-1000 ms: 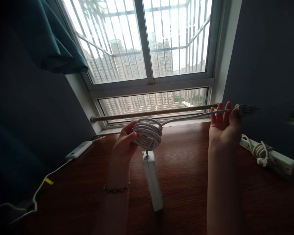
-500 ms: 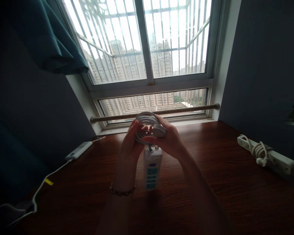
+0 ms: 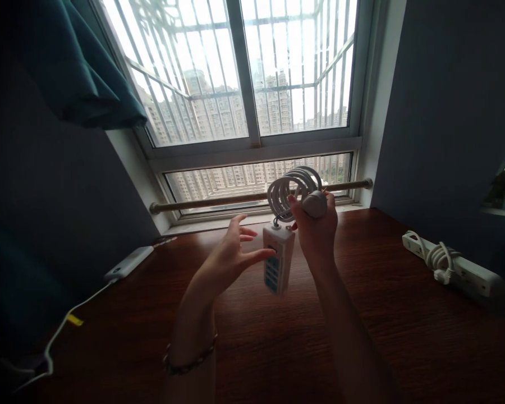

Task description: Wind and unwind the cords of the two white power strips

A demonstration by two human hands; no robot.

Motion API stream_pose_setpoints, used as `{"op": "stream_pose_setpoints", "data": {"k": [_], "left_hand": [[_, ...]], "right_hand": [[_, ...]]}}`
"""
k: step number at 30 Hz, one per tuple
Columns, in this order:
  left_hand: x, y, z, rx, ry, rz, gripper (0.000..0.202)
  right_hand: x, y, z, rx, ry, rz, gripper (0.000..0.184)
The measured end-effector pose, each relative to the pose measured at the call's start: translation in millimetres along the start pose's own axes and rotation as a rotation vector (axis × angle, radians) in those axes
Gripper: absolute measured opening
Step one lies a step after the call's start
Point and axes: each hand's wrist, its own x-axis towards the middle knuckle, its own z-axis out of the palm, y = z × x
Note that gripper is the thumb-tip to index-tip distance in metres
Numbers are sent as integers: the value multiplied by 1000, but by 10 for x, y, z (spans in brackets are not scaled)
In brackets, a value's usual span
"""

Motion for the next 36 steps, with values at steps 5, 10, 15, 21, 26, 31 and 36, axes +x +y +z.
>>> {"op": "stream_pose_setpoints", "data": {"k": [5,10,15,21,26,31,36], "left_hand": [[-29,179,440,-24,15,26,110],[226,15,609,-278,13,-9,101],[401,-326,132,-445,-245,-8,63],[437,-766,-360,-148,-414,23,50],[536,-1291,-392,74,-544,-68,48],[614,-1700,-347,201,-427,-206,46],[709,-1878,-245,270,-293,-224,47]], "right_hand": [[-63,-82,14,27,33,-62,41],[11,-56,-56,31,-65,-133,39],[324,300,-201,16,-257,-214,37],[354,1170,-111,13,-586,-69,41],[75,1831,61,-90,-665,-61,39],[-108,2139,118,-232,-621,-161,34],[-208,2275,92,-323,-545,-194,34]]}}
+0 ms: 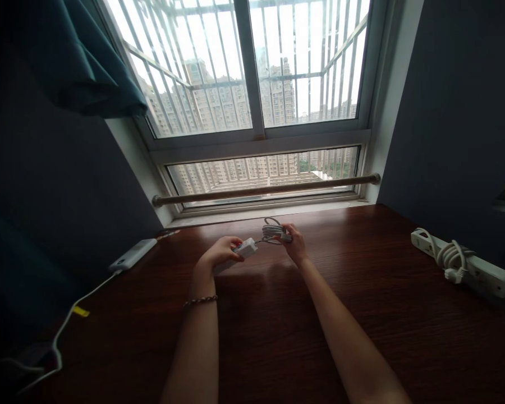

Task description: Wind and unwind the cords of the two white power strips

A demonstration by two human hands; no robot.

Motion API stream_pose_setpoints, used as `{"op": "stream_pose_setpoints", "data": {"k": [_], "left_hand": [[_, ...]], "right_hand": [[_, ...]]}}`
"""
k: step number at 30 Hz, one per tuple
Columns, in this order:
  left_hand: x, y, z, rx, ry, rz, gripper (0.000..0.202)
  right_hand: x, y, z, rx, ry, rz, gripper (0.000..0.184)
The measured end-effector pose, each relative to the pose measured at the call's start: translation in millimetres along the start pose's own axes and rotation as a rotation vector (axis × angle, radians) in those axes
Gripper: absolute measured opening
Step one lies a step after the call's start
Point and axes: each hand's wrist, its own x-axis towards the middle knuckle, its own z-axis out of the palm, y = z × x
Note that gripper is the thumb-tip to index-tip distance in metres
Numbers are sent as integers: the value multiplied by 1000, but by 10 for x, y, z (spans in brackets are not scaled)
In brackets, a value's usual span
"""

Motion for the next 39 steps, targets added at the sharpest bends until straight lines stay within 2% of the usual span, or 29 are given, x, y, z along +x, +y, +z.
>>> {"op": "stream_pose_setpoints", "data": {"k": [7,15,19,22,25,28,31,34,36,39], "left_hand": [[143,-86,218,65,96,-60,56],[182,-138,438,138,180,-64,47],[224,-168,580,136,230,-38,45],[250,-191,647,126,239,-28,46],[263,-216,679,127,264,-26,49],[278,-247,706,144,307,-22,47],[300,-279,739,169,342,-20,44],[314,-302,769,198,359,-14,45],[312,-307,782,218,365,-10,45],[300,-298,794,247,378,-7,43]], "right_hand": [[-168,61,17,-131,-6,48,27],[-253,68,27,-242,-70,-10,26],[-256,118,9,-249,-73,60,28],[-216,158,-37,-105,-71,152,32],[-141,224,-155,225,-54,389,41],[-65,350,-383,369,50,568,40],[-21,517,-684,387,284,713,37],[-1,658,-934,423,463,874,39],[20,715,-1028,495,559,942,40],[67,751,-1084,629,707,954,36]]}}
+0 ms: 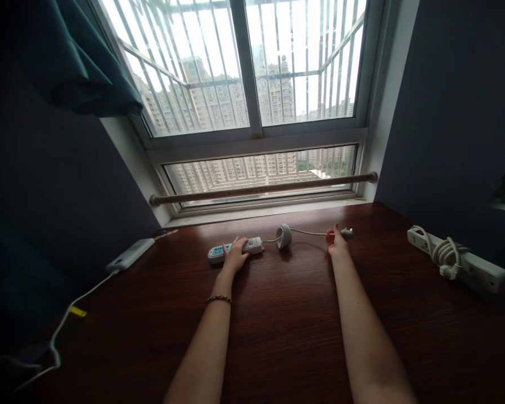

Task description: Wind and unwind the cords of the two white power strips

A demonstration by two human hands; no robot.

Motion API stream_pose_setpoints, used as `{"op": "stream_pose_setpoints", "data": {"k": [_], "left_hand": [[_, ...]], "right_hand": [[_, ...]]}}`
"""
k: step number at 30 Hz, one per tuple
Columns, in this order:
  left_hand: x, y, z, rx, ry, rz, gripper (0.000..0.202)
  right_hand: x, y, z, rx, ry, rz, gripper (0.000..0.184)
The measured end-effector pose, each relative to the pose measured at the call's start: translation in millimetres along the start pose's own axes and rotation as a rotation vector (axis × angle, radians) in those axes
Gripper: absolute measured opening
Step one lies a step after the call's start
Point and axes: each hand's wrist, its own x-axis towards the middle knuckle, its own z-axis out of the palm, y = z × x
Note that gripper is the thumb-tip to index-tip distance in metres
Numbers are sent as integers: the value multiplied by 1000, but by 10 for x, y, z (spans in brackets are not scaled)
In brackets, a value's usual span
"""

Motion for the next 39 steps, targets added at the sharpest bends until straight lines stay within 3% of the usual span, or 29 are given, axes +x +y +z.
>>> {"op": "stream_pose_setpoints", "data": {"k": [5,12,25,33,39], "left_hand": [[-1,34,16,28,28,-7,48],[2,41,52,43,29,-57,55],[-10,95,77,50,43,-76,56],[-47,147,21,28,38,-66,54],[-39,159,28,22,47,-79,56]], "right_hand": [[34,-15,-1,210,56,-9,23],[73,24,-50,337,2,-4,22],[97,96,-47,352,-51,22,17],[107,111,-70,322,-105,93,32],[79,75,-69,312,-151,129,55]]}}
